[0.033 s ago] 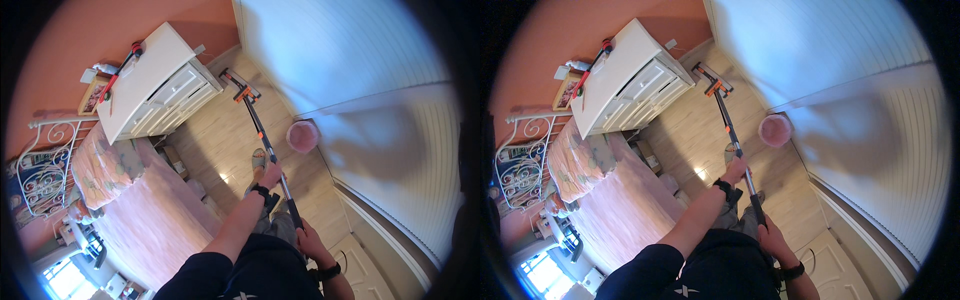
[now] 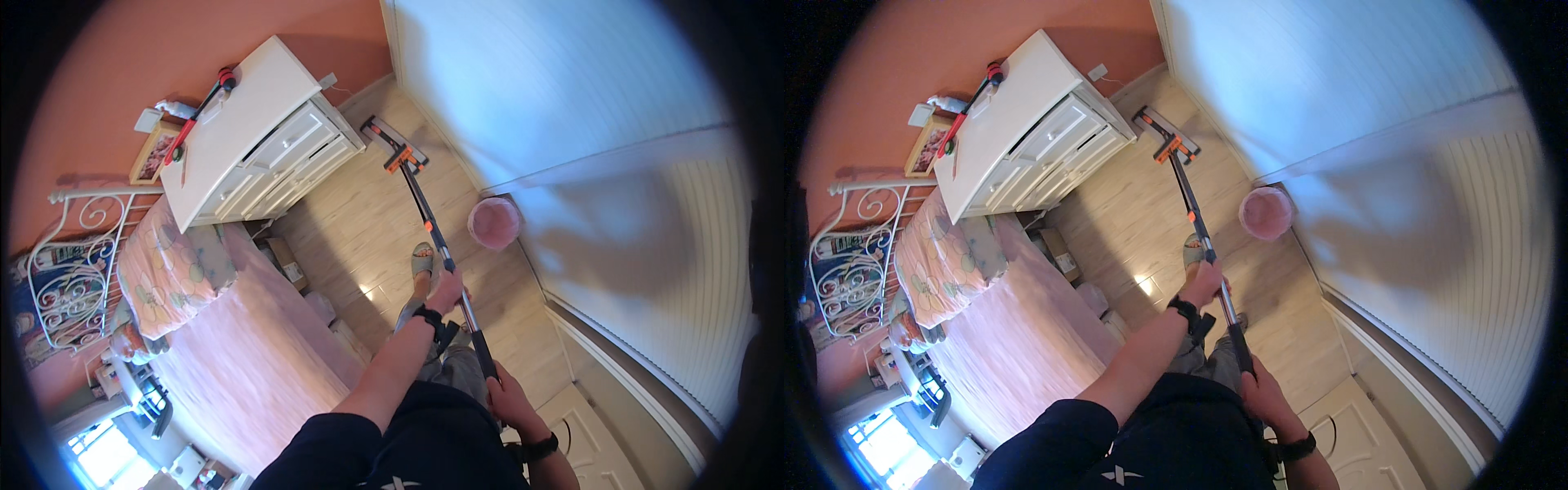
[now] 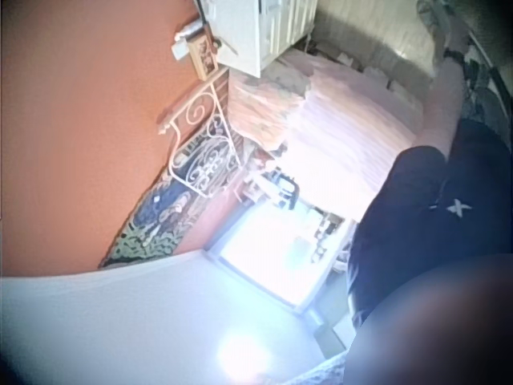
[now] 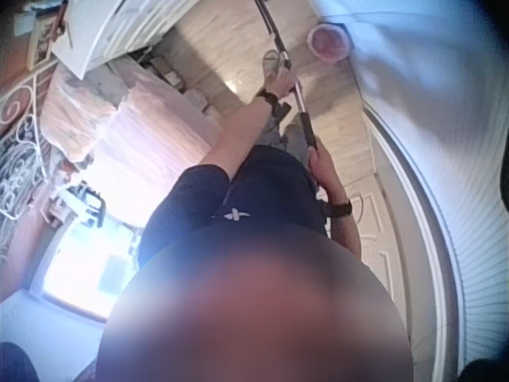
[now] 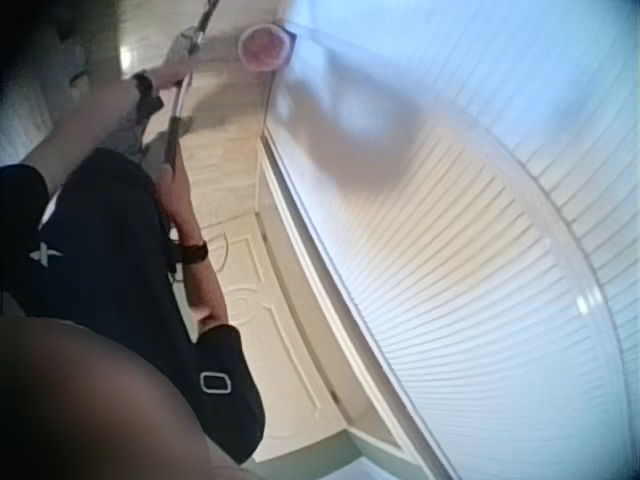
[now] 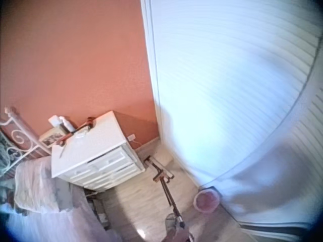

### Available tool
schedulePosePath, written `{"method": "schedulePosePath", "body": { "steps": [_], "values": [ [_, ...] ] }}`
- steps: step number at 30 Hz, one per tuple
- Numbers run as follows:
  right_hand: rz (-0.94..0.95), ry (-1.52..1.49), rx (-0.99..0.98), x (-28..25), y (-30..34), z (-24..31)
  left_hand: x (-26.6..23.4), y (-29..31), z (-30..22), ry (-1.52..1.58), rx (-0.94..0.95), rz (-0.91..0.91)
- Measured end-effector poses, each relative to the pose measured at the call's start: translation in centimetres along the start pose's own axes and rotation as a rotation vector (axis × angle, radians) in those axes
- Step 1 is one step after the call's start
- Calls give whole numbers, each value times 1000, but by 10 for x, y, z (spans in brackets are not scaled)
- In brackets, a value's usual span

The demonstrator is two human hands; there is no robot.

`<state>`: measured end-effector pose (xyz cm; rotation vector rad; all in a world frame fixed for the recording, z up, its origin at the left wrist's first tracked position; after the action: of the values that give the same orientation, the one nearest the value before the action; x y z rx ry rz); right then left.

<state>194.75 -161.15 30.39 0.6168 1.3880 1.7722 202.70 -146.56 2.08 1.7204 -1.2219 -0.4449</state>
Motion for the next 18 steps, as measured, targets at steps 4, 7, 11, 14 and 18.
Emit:
{"method": "schedulePosePath", "body": {
  "steps": [4, 7, 11, 14, 18],
  "values": [
    [5, 132, 79, -15, 41, -88, 24, 47, 89, 32, -40, 65],
    [54, 131, 135, -21, 68, -159, 36, 86, 157, 46, -105, 66],
    [72, 153, -61, -22, 100, -236, 45, 148, 230, 166, -187, 94],
    [135, 18, -62, -23, 118, -279, 35, 188, 254, 54, -106, 1],
    [345, -226, 136, -5, 122, -295, 7, 187, 254, -74, -24, -174]
  ]
}}
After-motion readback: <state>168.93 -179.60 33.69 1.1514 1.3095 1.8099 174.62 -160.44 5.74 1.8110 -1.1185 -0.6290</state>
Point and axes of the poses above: each hand's wrist, its own y-axis away from the middle knuckle, its own x-axis out of the palm, z = x × y, the point moved 10 cm from there along -y, towards the middle knuckle, and after that the axes turned 10 degrees about x, right-handed, at the moved point
